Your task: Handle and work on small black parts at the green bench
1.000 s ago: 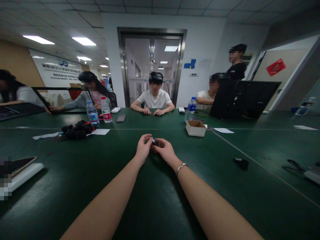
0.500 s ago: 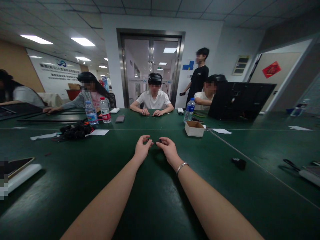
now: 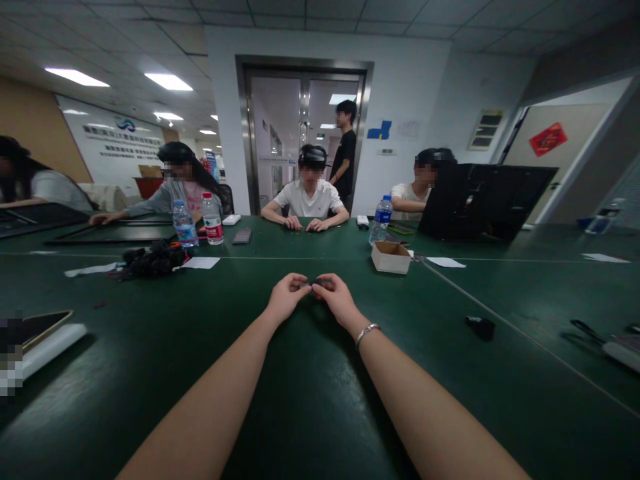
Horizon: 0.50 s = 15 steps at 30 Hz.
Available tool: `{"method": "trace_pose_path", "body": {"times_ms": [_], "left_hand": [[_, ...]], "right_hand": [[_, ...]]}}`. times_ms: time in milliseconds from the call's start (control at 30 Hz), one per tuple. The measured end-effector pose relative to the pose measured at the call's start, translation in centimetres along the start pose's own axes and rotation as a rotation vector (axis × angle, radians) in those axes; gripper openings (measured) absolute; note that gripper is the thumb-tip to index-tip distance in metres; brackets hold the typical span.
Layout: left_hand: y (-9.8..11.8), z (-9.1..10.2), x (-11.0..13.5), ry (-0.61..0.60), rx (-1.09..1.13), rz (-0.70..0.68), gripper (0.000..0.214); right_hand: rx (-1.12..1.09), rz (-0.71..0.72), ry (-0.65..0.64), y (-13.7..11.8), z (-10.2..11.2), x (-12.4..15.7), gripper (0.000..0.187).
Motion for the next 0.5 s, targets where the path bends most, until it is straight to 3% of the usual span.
{"method": "trace_pose_path", "body": {"times_ms": [167,500], "left_hand": [[0.27,0.44,0.18,-0.04,0.033,0.022,0.026],[0.48,0.78,0.27,0.057,0.085,0.111,0.029]], "right_hand": [[0.084,0.049,-0.01,-0.2,0.02,0.0,0.037],[0.088,0.017,0.012,-0.1,0.08,0.04,0.035]]}}
Point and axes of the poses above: each hand's wrist, its own x-axis away from the middle knuckle, its own z-axis out of the back of the hand, y = z × x, the point moved 3 cm from there along -x, towards the middle knuckle, and after that the axes turned 15 degrees about x, right-handed, at the moved point
